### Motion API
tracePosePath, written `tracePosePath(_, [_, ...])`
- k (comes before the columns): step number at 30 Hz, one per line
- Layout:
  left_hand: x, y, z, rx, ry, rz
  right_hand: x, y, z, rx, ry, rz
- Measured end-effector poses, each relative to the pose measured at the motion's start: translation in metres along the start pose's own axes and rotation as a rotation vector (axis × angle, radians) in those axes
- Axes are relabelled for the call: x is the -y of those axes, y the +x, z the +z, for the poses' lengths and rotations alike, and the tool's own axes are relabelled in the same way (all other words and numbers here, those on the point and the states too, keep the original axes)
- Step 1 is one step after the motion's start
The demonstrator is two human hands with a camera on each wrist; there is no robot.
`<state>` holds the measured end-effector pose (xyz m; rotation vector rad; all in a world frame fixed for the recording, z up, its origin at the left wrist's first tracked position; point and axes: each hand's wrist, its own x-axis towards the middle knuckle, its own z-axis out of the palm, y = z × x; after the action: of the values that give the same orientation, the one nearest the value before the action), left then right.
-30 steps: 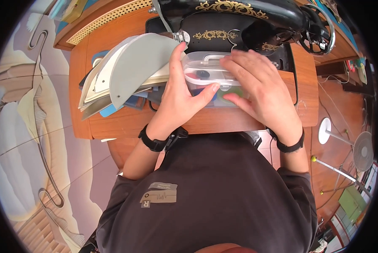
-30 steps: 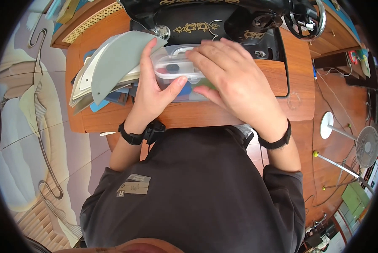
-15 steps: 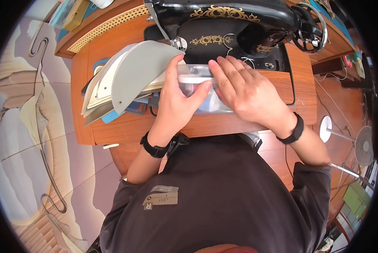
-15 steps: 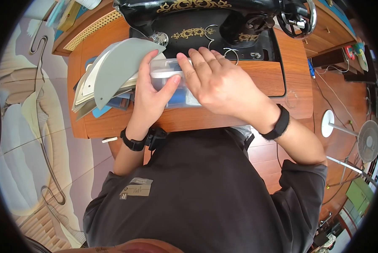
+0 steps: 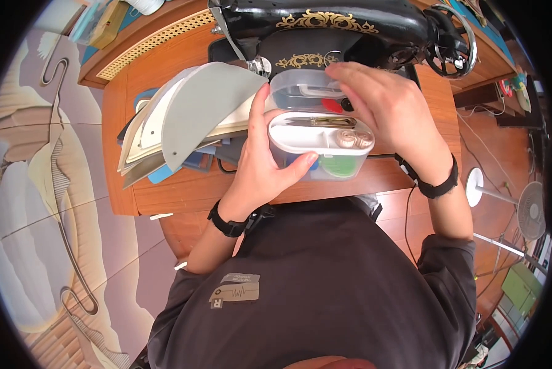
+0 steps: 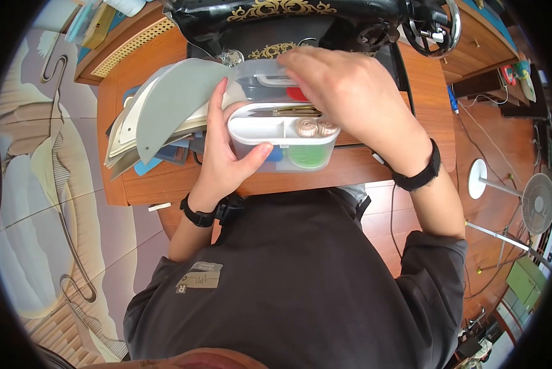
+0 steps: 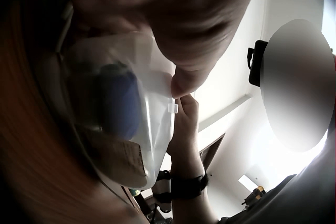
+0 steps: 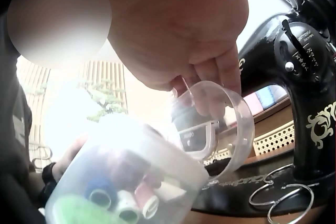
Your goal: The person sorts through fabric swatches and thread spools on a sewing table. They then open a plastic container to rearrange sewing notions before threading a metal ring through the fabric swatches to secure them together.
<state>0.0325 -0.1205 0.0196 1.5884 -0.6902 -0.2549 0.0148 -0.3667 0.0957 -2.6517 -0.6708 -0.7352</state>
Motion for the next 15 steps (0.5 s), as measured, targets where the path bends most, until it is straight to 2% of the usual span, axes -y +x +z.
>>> tracePosePath(1, [0.0, 0.0, -0.002, 0.025, 0.028, 0.016, 0.001, 0.001, 0.001, -0.001, 0.045, 0.093])
tracePosePath(3, [-0.002, 0.001, -0.006, 0.074, 0.084, 0.051, -0.002, 0.004, 0.0, -0.006, 0.057, 0.136])
tracePosePath(9, [-0.005, -0.007, -0.013, 0.115, -0.085, -0.078, -0.018, 0.006, 0.002, -0.017, 0.038, 0.208])
tracePosePath(14, [0.002, -0.01, -0.021, 0.145, 0.018, -0.081, -0.023, -0.005, -0.004, 0.093, 0.141, 0.357])
tracePosePath(15, [0.003, -0.01, -0.022, 0.158, 0.05, -0.068, -0.02, -0.006, -0.005, 0.047, 0.137, 0.338])
